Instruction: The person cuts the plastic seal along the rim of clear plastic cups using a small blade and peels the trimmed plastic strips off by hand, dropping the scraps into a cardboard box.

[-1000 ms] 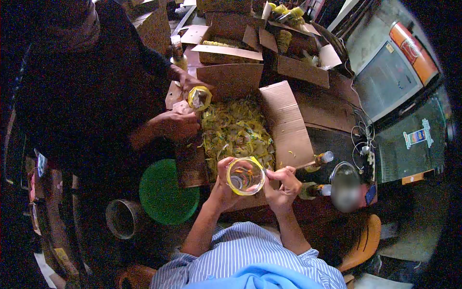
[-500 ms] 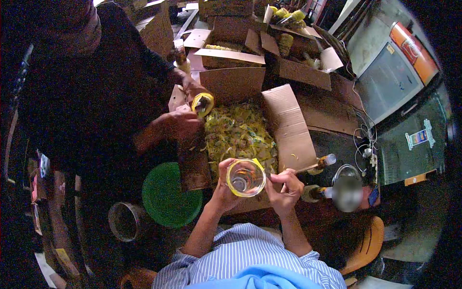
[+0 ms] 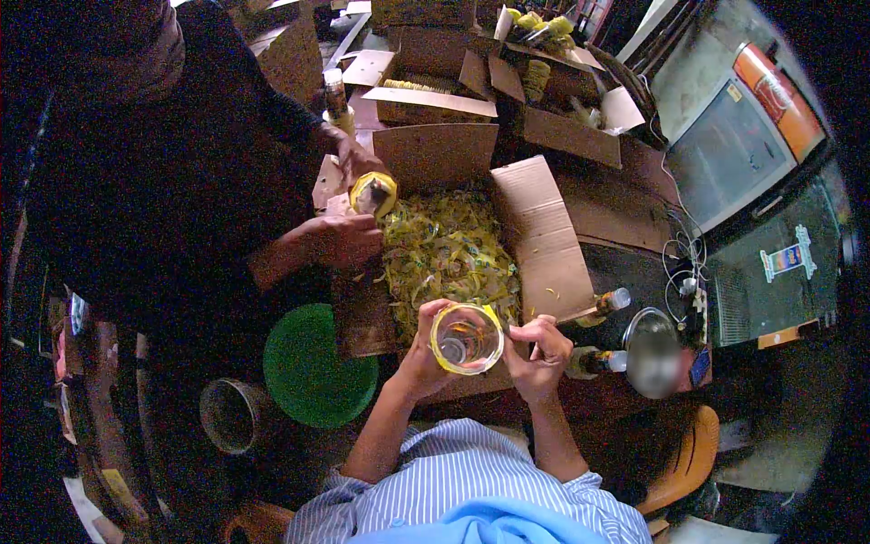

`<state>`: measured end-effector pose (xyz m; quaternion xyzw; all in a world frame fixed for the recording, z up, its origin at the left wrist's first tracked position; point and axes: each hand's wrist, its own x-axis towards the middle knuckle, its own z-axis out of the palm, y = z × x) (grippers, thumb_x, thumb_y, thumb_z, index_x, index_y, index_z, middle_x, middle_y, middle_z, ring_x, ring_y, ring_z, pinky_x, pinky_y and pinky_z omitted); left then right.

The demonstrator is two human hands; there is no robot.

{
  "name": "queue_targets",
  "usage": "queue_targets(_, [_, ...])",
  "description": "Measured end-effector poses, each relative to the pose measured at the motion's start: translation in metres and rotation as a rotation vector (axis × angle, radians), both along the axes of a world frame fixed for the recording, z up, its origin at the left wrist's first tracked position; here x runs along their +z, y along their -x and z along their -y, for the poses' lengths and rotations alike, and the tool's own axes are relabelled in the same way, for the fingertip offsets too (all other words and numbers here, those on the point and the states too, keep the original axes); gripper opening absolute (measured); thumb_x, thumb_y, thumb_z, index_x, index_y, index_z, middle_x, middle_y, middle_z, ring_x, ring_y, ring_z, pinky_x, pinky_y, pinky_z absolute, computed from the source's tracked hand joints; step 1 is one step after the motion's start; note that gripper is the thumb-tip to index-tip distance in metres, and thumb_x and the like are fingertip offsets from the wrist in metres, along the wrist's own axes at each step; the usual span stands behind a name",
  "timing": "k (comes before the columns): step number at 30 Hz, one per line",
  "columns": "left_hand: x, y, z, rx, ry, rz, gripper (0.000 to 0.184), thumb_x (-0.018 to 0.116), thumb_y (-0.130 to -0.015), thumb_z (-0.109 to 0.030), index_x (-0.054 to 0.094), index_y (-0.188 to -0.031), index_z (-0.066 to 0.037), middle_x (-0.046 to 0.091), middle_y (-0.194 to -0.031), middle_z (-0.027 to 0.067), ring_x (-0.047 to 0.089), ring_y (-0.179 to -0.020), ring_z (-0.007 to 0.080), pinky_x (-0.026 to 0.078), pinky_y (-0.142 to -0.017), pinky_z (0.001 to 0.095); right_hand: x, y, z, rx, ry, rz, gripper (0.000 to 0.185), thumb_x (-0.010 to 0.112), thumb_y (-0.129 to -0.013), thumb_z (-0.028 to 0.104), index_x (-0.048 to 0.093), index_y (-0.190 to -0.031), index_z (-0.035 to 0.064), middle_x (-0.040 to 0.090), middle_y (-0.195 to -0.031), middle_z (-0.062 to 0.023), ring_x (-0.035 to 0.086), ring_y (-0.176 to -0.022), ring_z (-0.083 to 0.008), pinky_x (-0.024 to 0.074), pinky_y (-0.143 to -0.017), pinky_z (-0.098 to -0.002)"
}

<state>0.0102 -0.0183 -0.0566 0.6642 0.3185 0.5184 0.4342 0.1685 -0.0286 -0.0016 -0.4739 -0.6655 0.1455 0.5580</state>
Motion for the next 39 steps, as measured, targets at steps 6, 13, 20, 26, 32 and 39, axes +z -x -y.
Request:
queue_targets(6, [0.008,-0.001,0.004,-0.095,0.087,0.041,0.084,0.081,-0.058,-0.012,0.024,-0.119,-0.007,0.048,-0.107,0.0096,0.052,-0.101,0.0204,0.045,-0.086,0.0334,0.000,-0.004,-0.005,0.079,0.051,-0.071,0.016,0.068,-0.059,-0.008,0.059,-0.069,0.0017,0.057,-0.065,-0.0047,0.049,-0.059,-0.0126,0.0362,-0.051,-0.0232])
queue_targets(13, [0.014,0.004,-0.003,-0.117,0.100,0.023,0.085,0.080,-0.058,-0.009,0.025,-0.122,-0.007,0.047,-0.109,0.0087,0.050,-0.105,0.0194,0.043,-0.089,0.0338,-0.004,-0.004,-0.002,0.034,0.088,-0.105,0.018,0.072,-0.058,-0.002,0.062,-0.072,0.0045,0.061,-0.064,-0.0056,0.053,-0.057,-0.0155,0.0397,-0.061,-0.0269])
queue_targets(20, [0.012,0.000,-0.003,-0.222,0.245,0.121,0.086,0.080,-0.058,-0.007,0.025,-0.124,-0.007,0.046,-0.112,0.0098,0.049,-0.107,0.0192,0.041,-0.091,0.0344,-0.008,-0.006,-0.008,0.050,0.044,-0.114,0.020,0.073,-0.058,-0.003,0.064,-0.075,0.0049,0.060,-0.064,-0.0048,0.053,-0.055,-0.0147,0.0389,-0.063,-0.0265])
queue_targets(26, [0.008,-0.007,-0.003,-0.068,0.034,0.235,0.083,0.080,-0.057,-0.010,0.029,-0.122,-0.007,0.045,-0.111,0.0073,0.048,-0.104,0.0185,0.039,-0.092,0.0329,-0.004,0.006,-0.006,0.007,0.055,-0.094,0.016,0.073,-0.059,0.000,0.062,-0.070,0.0046,0.060,-0.062,-0.0045,0.055,-0.056,-0.0139,0.0386,-0.065,-0.0263])
queue_targets(32, [0.003,-0.008,-0.002,-0.043,0.136,0.193,0.076,0.078,-0.059,-0.014,0.032,-0.119,-0.008,0.035,-0.114,0.0071,0.041,-0.109,0.0172,0.044,-0.087,0.0322,-0.002,0.011,-0.011,-0.168,0.108,-0.013,0.012,0.071,-0.062,0.002,0.061,-0.068,0.0051,0.060,-0.062,-0.0052,0.056,-0.055,-0.0161,0.0389,-0.065,-0.0270])
queue_targets(39, [-0.016,-0.004,-0.002,0.131,0.080,0.022,0.071,0.081,-0.054,-0.021,0.041,-0.112,-0.009,0.028,-0.117,0.0084,0.031,-0.113,0.0210,0.042,-0.089,0.0329,-0.003,0.009,-0.006,-0.066,-0.035,0.049,0.015,0.071,-0.061,-0.003,0.060,-0.069,0.0027,0.056,-0.062,-0.0050,0.053,-0.057,-0.0143,0.0382,-0.052,-0.0246])
